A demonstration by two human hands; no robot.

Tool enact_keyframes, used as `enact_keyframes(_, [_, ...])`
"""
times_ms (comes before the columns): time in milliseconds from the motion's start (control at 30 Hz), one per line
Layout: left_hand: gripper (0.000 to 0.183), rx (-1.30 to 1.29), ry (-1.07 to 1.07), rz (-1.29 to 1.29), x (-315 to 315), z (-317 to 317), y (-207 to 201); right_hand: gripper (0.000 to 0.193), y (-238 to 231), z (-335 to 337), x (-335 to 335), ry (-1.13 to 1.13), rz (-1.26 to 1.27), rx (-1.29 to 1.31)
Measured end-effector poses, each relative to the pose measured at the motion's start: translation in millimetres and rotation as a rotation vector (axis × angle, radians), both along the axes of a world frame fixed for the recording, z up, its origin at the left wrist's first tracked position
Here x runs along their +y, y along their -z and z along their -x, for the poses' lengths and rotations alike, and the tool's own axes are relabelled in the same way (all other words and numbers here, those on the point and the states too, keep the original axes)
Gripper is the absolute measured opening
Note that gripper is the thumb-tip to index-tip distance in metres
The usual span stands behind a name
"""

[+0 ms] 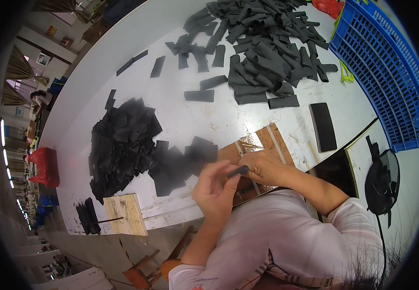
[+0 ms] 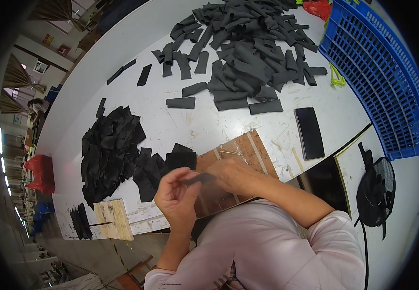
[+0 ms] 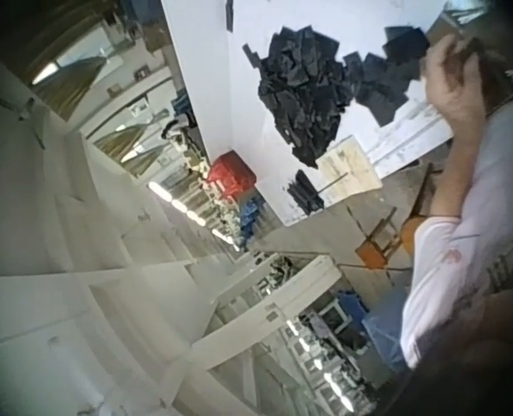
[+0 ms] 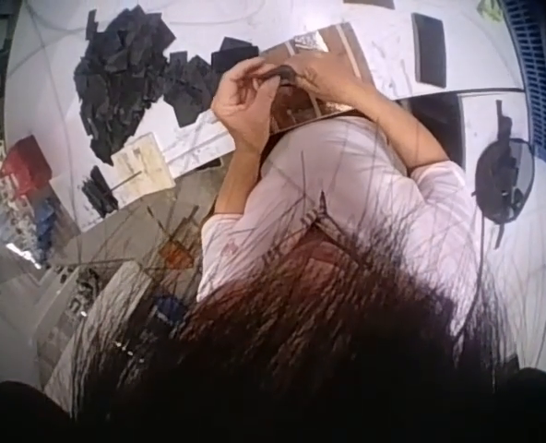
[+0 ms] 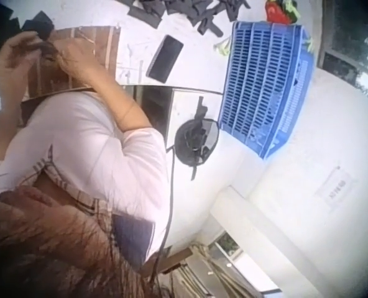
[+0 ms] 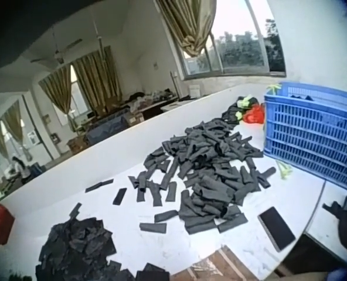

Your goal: Assembling small black foam components at a factory workstation.

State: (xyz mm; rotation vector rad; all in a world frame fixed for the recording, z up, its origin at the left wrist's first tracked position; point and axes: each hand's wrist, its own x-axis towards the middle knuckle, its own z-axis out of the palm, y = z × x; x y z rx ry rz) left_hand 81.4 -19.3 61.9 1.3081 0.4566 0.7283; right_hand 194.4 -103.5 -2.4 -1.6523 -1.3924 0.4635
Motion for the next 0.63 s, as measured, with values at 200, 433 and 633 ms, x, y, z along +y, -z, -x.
enact_keyframes(200, [0.013,-0.189,0.183,-0.261,13,2,10,0.006,-29,-4,-5,-0.008,0.028,-0.174])
enact_keyframes(433, [0.014,-0.092,0.123,-0.313,13,1,10,0.010,-23,-4,-1,-0.026,0.203,-0.010])
enact_keyframes(633, [0.018,-0.210,0.055,-0.128,10,6,15,0.015,-30,-6,-3,-0.037,0.216,-0.193])
